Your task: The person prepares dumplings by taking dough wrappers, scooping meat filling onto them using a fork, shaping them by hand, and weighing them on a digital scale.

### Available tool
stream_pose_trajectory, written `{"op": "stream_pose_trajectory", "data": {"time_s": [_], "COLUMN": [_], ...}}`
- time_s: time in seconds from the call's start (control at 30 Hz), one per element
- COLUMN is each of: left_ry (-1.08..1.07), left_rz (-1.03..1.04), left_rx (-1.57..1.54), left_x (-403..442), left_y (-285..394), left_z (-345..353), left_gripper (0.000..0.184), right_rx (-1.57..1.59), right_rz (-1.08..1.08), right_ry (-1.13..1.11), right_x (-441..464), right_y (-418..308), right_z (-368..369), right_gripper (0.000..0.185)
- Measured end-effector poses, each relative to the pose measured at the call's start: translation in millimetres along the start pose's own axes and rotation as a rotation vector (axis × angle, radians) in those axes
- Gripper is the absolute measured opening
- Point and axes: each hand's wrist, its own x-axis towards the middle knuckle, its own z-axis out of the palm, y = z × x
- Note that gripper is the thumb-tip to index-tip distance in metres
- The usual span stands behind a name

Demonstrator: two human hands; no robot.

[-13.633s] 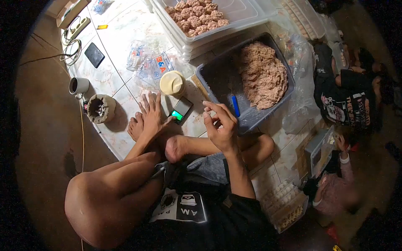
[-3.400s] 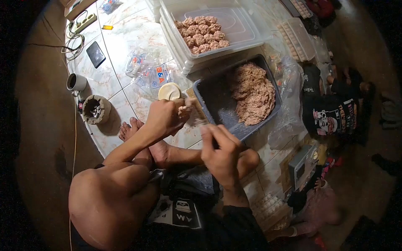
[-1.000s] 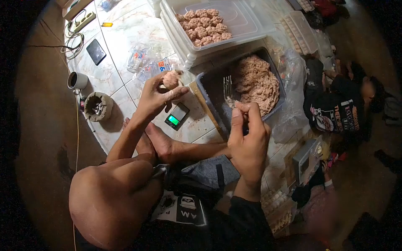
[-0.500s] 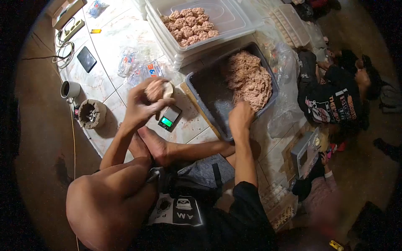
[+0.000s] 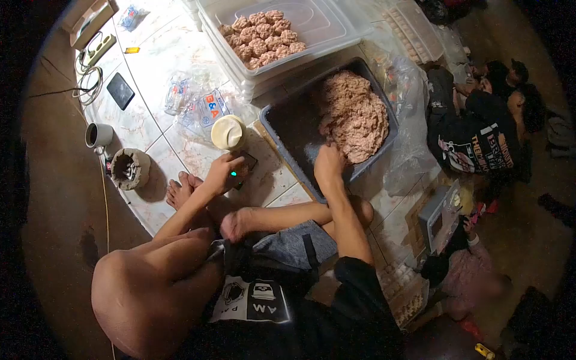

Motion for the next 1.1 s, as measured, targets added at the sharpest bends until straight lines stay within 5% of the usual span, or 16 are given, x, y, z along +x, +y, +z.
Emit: {"op": "stream_pose_trajectory", "data": {"time_s": [0.1, 0.2, 0.3, 0.5, 0.7, 0.73, 0.87, 1.0, 1.1], "left_ry": [0.119, -0.020, 0.229, 0.580, 0.399, 0.394, 0.410, 0.389, 0.386], "left_rz": [0.145, -0.027, 0.089, -0.007, -0.083, -0.067, 0.010, 0.069, 0.114], "left_rx": [0.112, 0.262, 0.293, 0.056, 0.158, 0.159, 0.268, 0.248, 0.179], "left_x": [3, -3, -7, 21, 52, 53, 53, 47, 46], "left_y": [-1, 6, 14, 65, 57, 54, 55, 59, 55], "left_z": [5, 3, -1, -67, -97, -96, -91, -98, -99], "left_gripper": [0.046, 0.043, 0.042, 0.041, 0.030, 0.030, 0.027, 0.025, 0.023], "right_rx": [0.023, 0.097, -0.079, 0.066, 0.130, 0.249, 0.034, 0.086, 0.357], "right_rz": [0.019, 0.090, 0.048, 0.068, 0.070, 0.007, -0.024, 0.077, 0.001], "right_ry": [0.006, 0.170, 0.062, 0.085, -0.157, 0.061, 0.215, -0.187, -0.047], "right_x": [-2, 14, 14, 23, 30, 23, 20, -9, -35], "right_y": [2, -4, -3, -9, -5, -10, 14, -3, 8], "right_z": [-30, -41, 24, -34, -32, -47, 24, -40, -40], "right_gripper": [0.014, 0.014, 0.016, 0.016, 0.018, 0.018, 0.020, 0.022, 0.029]}}
